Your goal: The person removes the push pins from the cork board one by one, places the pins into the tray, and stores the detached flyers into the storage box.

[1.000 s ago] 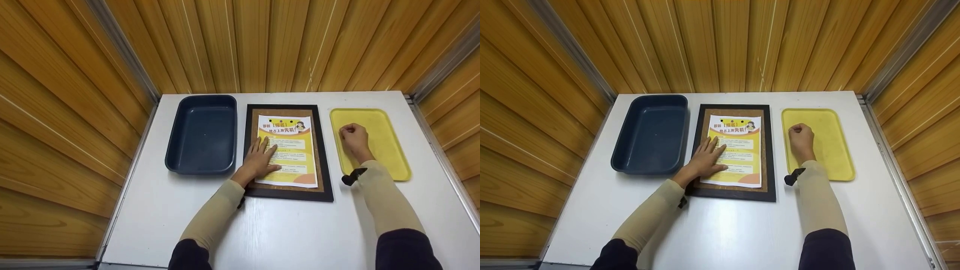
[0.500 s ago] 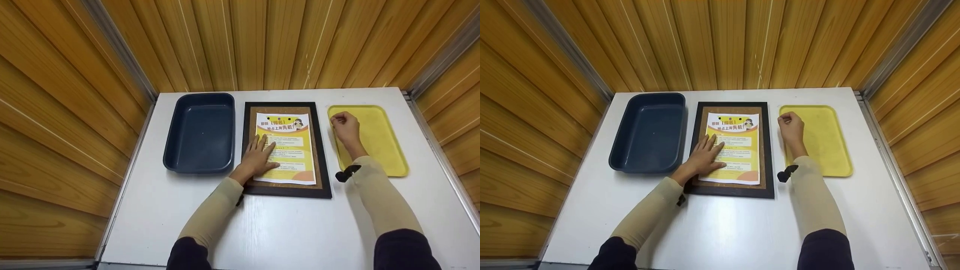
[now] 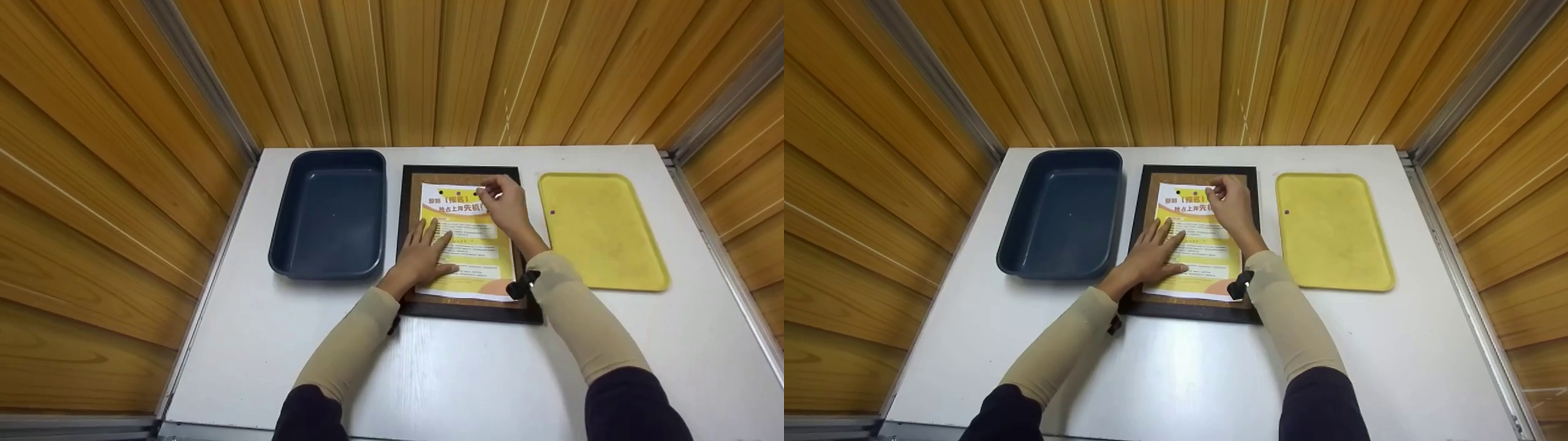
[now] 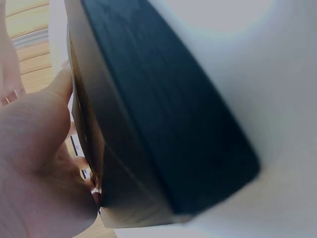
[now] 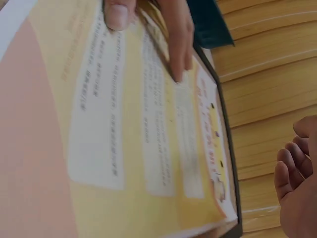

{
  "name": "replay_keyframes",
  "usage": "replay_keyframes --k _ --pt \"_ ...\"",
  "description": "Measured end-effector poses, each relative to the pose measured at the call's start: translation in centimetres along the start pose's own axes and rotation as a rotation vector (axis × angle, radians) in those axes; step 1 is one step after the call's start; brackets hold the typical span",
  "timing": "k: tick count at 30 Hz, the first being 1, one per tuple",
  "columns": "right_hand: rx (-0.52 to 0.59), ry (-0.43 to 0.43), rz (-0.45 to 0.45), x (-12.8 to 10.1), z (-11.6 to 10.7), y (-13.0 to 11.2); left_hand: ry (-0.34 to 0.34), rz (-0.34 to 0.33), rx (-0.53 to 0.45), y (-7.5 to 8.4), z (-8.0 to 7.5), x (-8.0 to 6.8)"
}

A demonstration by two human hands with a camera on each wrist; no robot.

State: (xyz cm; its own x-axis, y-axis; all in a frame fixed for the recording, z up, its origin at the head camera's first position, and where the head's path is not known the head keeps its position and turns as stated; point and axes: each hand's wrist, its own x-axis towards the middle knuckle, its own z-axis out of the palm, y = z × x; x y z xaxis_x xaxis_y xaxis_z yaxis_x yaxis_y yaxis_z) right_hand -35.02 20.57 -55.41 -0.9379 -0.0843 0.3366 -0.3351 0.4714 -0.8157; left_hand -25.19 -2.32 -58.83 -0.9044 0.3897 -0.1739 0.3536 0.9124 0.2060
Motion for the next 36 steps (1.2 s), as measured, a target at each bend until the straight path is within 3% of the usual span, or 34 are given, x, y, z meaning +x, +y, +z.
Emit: replay_keyframes --k 5,9,16,26,36 --pt "-0.071 -0.054 0.049 -0.1 1.4 1.3 -0.014 -0.005 -0.005 0.3 -0.1 0.4" --pt "-0.068 -0.097 0.101 -0.7 1.3 2.8 -0.024 -0.002 -0.012 0.4 0.2 0.4" --pt "-0.046 -0.1 0.166 -1.4 1.2 4.7 -0.015 -0.001 -0.009 0.2 0.0 0.4" --pt "-0.086 -0.165 0.246 -0.1 2.0 4.1 0.0 -0.02 -0.017 -0.6 -0.3 0.1" --pt "-0.175 -0.186 0.254 0.9 1.7 3.7 -0.023 -0.003 -0.04 -0.2 0.0 0.1"
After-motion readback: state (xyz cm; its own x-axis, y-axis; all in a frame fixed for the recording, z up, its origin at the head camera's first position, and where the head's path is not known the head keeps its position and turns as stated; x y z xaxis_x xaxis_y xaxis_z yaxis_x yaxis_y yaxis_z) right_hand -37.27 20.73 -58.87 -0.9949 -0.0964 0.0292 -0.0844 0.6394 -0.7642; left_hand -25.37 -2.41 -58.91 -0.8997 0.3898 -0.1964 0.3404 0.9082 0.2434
